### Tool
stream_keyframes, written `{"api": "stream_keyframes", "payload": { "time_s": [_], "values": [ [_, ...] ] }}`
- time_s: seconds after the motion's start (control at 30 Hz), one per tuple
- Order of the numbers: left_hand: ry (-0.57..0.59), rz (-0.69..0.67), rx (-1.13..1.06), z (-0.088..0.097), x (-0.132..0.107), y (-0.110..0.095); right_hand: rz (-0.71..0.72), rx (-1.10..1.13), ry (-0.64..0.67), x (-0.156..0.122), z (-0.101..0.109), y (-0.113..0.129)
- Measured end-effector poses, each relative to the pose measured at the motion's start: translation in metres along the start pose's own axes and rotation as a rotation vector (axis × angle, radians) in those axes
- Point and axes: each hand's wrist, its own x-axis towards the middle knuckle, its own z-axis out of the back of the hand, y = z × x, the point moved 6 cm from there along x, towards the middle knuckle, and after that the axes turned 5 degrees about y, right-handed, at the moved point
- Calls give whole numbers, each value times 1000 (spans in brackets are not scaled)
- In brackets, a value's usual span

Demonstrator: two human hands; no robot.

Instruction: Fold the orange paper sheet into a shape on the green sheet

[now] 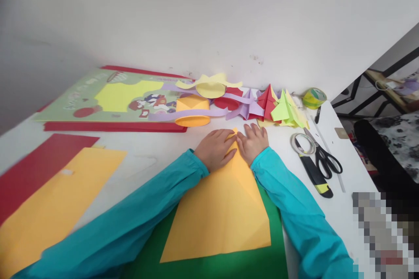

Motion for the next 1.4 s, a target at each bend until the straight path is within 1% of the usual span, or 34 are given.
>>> {"api": "stream_keyframes", "payload": {
  "time_s": [0.13, 0.3, 0.5, 0.83, 1.07, 1.4],
  "values": [
    [8, 2, -3, -1, 1, -1, 3, -11, -13, 1, 1, 1],
    [0, 4, -10, 1, 1, -1, -3, -6, 11, 1, 0, 0],
    [2, 1, -3, 0, 0, -1, 8, -2, -20, -5, 3, 0],
    [3, 4, -16, 1, 0, -1, 12, -23, 25, -12, 4, 2],
    [3, 2, -5, 1, 0, -1, 35, -18, -9, -16, 3, 2],
    [-3, -1, -9, 1, 1, -1, 56, -28, -9, -20, 5, 5]
  ]
}}
